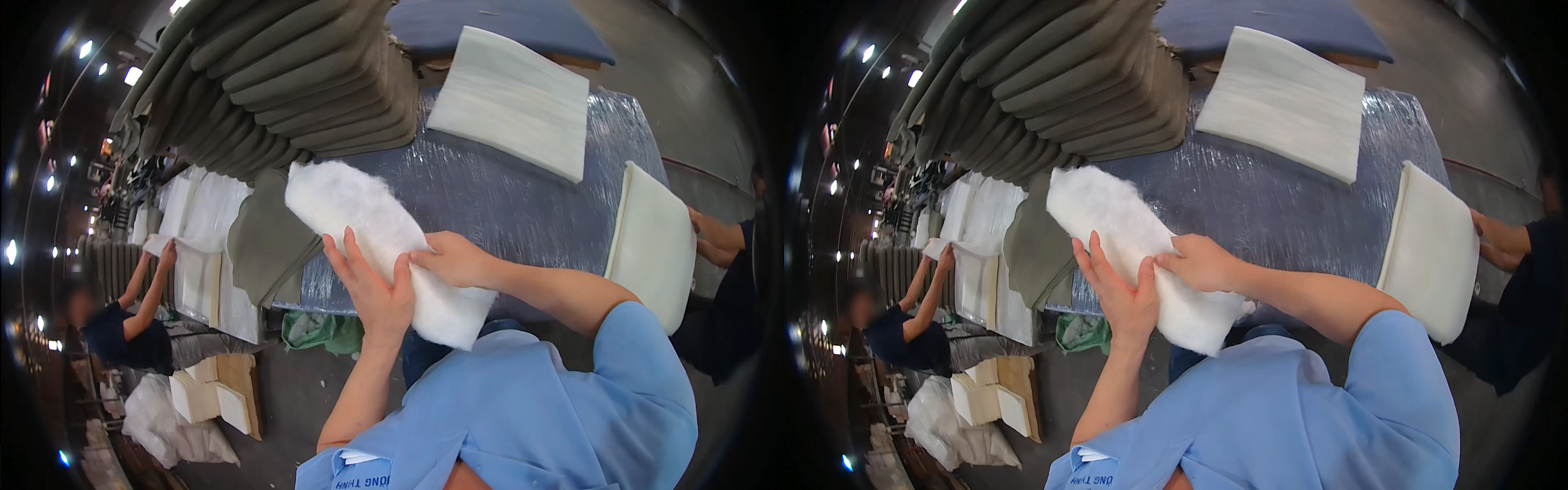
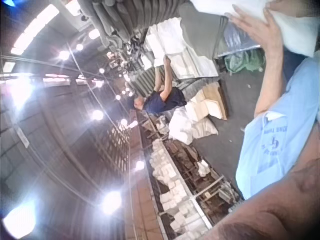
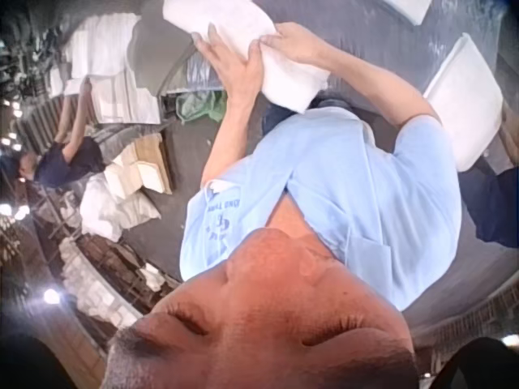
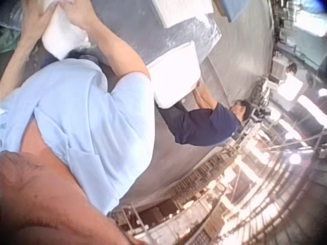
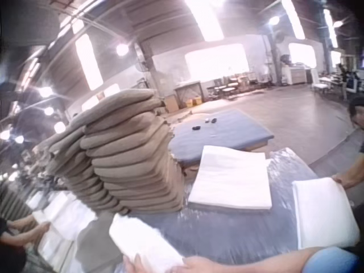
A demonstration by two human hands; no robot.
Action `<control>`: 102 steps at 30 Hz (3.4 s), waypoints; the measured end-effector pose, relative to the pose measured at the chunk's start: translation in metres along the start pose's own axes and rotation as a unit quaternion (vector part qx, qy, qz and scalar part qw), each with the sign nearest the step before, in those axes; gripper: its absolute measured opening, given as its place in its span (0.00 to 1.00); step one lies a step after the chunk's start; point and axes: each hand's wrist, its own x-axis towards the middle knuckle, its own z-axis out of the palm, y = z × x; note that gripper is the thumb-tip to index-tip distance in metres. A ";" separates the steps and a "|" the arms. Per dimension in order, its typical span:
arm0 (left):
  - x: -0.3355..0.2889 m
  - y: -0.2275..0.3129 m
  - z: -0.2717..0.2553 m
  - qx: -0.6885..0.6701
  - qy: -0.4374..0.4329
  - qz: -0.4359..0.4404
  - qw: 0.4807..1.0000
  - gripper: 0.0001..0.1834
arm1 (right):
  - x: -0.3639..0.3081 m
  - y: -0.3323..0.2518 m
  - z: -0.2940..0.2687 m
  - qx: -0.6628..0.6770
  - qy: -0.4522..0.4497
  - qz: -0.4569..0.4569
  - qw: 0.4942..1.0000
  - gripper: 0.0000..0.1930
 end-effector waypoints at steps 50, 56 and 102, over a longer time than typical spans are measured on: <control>0.023 -0.004 0.011 0.077 -0.308 0.422 0.849 0.17 | -0.120 0.071 0.014 0.102 0.087 0.116 0.984 0.25; 0.025 0.000 0.017 0.089 -0.329 0.435 0.834 0.22 | -0.101 0.070 0.041 0.378 0.243 -0.048 0.892 0.11; -0.004 0.033 0.004 0.278 -0.428 0.306 0.804 0.54 | -0.035 0.147 0.039 0.111 0.073 -0.083 0.988 0.17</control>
